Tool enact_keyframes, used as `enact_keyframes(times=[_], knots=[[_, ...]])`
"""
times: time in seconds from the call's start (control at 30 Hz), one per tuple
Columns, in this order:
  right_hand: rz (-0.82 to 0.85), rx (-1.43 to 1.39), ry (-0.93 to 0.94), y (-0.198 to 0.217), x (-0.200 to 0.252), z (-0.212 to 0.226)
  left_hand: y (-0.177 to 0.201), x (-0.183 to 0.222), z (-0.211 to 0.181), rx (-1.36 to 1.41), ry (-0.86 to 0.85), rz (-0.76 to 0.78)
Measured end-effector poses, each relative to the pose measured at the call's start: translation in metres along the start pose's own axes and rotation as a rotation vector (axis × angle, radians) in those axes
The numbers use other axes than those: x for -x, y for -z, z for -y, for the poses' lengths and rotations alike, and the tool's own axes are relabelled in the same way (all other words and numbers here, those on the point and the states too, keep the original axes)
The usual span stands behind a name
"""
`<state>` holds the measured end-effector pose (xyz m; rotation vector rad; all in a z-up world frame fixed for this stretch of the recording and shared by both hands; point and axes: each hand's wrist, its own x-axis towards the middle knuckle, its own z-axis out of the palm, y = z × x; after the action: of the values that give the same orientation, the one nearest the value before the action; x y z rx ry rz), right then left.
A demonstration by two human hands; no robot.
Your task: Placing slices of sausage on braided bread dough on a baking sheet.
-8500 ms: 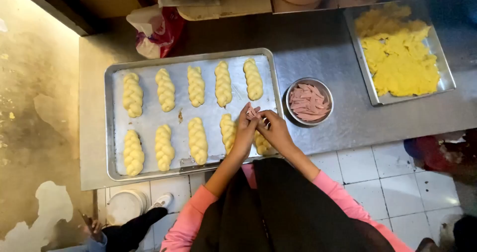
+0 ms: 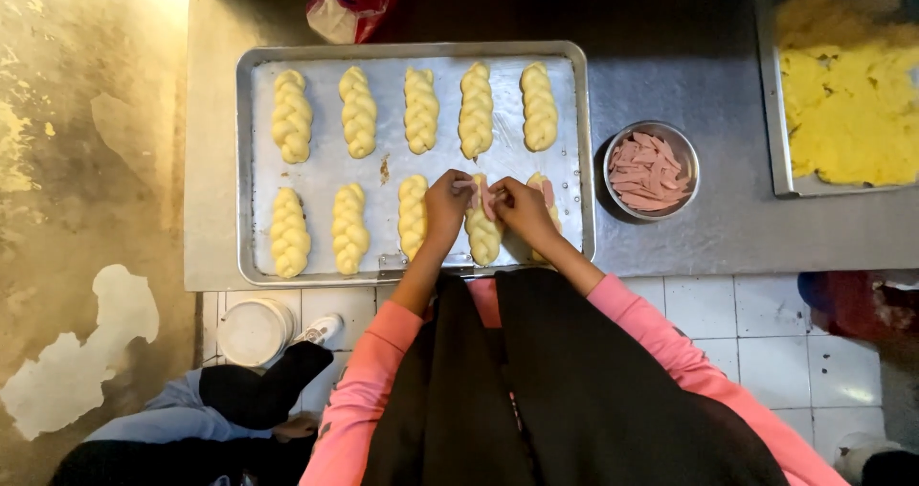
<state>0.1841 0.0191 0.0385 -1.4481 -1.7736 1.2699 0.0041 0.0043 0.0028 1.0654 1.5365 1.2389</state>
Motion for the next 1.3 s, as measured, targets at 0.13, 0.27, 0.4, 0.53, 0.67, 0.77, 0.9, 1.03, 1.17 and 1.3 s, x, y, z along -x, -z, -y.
enact_keyframes(times=[0.13,0.27,0.4,0.53,0.67,0.77,0.9,1.03,1.17,1.3], knots=[[0.004,0.005,0.033,0.003,0.0,0.002,0.0,0.0,-0.004,-0.135,-0.052,0.01],[0.051,0.037,0.05,0.005,0.002,0.007,0.005,0.009,-0.023,-0.147,-0.073,-0.026],[0.012,0.12,0.151,0.022,0.006,0.029,0.013,0.027,-0.021,-0.159,-0.179,-0.034],[-0.058,0.099,0.151,0.051,0.011,0.025,0.023,0.037,-0.054,-0.252,-0.223,0.129],[-0.165,0.086,0.042,0.089,0.019,0.009,0.028,0.03,-0.083,-0.278,-0.223,0.381],[-0.238,0.129,0.002,0.119,0.026,0.007,0.026,0.017,-0.079,-0.387,-0.264,0.503],[-0.374,0.074,-0.123,0.164,0.031,-0.008,0.026,0.0,-0.057,-0.554,-0.322,0.683],[-0.512,0.15,0.108,0.204,0.036,-0.047,0.03,0.009,-0.08,-0.543,-0.205,0.732],[-0.518,0.411,-0.005,0.226,0.036,-0.068,0.024,0.016,-0.082,-0.67,-0.327,0.597],[-0.417,0.635,-0.029,0.218,0.036,-0.049,0.023,0.023,-0.093,-0.634,-0.325,0.48]])
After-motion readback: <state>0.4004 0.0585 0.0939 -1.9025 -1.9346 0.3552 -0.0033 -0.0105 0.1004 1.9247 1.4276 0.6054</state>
